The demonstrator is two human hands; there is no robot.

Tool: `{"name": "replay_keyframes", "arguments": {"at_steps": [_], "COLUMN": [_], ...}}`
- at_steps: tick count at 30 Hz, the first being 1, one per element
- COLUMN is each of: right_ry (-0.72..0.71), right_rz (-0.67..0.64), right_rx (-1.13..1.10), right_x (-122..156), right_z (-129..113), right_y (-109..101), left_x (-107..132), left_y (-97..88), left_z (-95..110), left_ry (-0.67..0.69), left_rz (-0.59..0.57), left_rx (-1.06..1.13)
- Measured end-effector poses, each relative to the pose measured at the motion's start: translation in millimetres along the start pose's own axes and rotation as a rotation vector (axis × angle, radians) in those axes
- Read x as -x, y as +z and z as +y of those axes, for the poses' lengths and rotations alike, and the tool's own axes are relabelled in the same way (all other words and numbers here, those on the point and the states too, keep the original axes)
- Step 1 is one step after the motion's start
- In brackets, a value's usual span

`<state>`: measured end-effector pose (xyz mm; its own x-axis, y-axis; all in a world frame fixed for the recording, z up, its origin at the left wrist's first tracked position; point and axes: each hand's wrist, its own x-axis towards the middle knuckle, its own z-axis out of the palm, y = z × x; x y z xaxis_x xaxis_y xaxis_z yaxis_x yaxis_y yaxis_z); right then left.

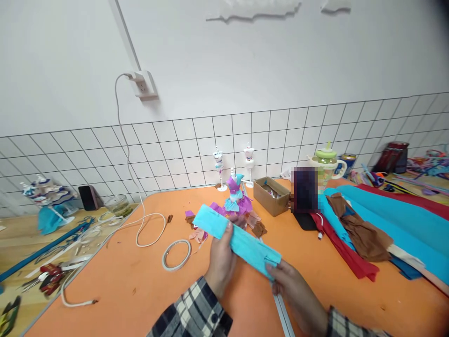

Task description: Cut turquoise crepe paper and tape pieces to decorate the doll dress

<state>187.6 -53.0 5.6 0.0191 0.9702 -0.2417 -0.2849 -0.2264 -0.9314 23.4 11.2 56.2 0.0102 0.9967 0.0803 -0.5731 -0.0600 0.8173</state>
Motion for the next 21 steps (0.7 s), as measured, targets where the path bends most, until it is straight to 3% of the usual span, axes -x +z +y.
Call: {"name": "replay_keyframes", "arguments": {"at_steps": [1, 3, 4, 5, 7, 9, 13, 16, 21], "right_ry": [-0.137, -0.380, -0.427, -0.436, -0.365, -0.301, -0.347, -0.397, -0.430], "right_rz": [-0.013, 0.080, 0.092, 0.034, -0.214, -0.325, -0.190, -0.090, -0.020], "right_rx": [0.143, 0.321, 0.382, 0.415, 0.409, 0.373, 0.412, 0.431, 0.439], "right_x": [1, -3, -8, -14, -29, -44, -64, -79, -107], "right_z": [-2, -20, -33, -46, -68, -78, -66, -58, -63], "right_y": [-1, -3, -2, 0, 11, 25, 44, 45, 41], "left_x": [-2, -3, -3, -3, -1, 1, 1, -2, -11], "left_y": [-5.8, -17.2, -21.5, -24.5, -27.0, -27.7, -31.6, -33.9, -34.0], "left_z": [8, 23, 29, 32, 31, 24, 8, 2, 4], "left_ry": [-0.023, -0.198, -0.286, -0.358, -0.453, -0.501, -0.523, -0.480, -0.373], "left_rz": [0.024, -0.085, -0.167, -0.257, -0.398, -0.441, -0.377, -0.318, -0.186], "left_rx": [-0.024, -0.136, -0.201, -0.256, -0.323, -0.335, -0.321, -0.248, -0.198]}}
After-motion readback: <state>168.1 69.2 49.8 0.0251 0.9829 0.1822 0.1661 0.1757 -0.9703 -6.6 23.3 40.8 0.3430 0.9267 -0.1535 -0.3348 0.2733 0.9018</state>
